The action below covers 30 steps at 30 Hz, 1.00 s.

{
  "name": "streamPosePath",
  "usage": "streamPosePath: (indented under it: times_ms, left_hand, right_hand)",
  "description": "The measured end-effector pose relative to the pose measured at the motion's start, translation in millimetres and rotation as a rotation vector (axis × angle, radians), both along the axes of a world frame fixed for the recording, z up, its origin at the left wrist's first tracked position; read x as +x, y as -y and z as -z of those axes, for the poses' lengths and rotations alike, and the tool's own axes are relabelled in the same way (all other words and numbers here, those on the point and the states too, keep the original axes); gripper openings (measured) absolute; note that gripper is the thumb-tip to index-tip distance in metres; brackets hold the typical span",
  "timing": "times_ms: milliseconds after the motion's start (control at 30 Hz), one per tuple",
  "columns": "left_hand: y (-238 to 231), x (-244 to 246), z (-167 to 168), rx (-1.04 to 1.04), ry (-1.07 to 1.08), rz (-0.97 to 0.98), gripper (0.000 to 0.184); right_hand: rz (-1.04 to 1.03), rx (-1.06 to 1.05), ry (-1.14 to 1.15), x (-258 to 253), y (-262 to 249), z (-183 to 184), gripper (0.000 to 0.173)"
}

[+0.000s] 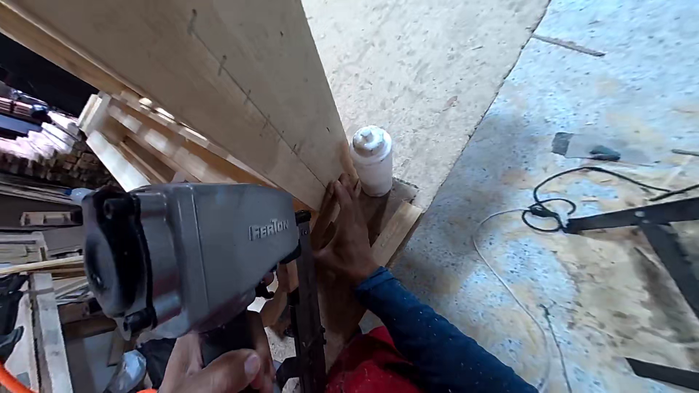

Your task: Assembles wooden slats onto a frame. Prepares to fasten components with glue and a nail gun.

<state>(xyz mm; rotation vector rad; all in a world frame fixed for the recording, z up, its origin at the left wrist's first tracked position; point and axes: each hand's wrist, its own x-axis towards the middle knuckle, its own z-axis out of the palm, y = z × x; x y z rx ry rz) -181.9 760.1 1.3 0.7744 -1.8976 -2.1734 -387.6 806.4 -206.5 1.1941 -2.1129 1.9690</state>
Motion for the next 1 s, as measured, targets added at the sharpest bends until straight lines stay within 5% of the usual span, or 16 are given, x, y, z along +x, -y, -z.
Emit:
streamPosePath:
  times_ms: [167,333,533,767,933,1000]
  left_hand:
    - [1.9,-2.3,-6.2,0.012,0.032,0.021,0.046]
    - [-4.3,4.9,-20.5,-0.008,0.056,-0.002,0.015]
    - [-2.9,-0.6,-16.5,-0.058,0.086,0.019,0.043]
    - [-7.3,11.3,-27.0,-0.057,0.133,0.022,0.028]
    - [-25.0,19.7,-33.4,-0.098,0.144,-0.058,0.039]
    - [-40.1,34.6,-37.5,-0.209,0.169,-0.115,0.029]
  right_hand:
    - [0.01,-0.038,-0.007,0.2,3.0,5.2,0.129]
    - [-0.042,-0.015,0.062,-0.6,-3.0,0.8,0.127]
    - [-0.089,0.067,0.081,-5.3,-9.5,-6.7,0.134]
    - [-0.226,0.163,0.024,-27.4,-50.4,-18.5,0.128]
    - [-0.211,0.025,-0.087,-26.3,-70.9,-11.9,0.095]
    - [-0.163,-0.002,-0.1,-39.1,-80.4,-9.7,0.08]
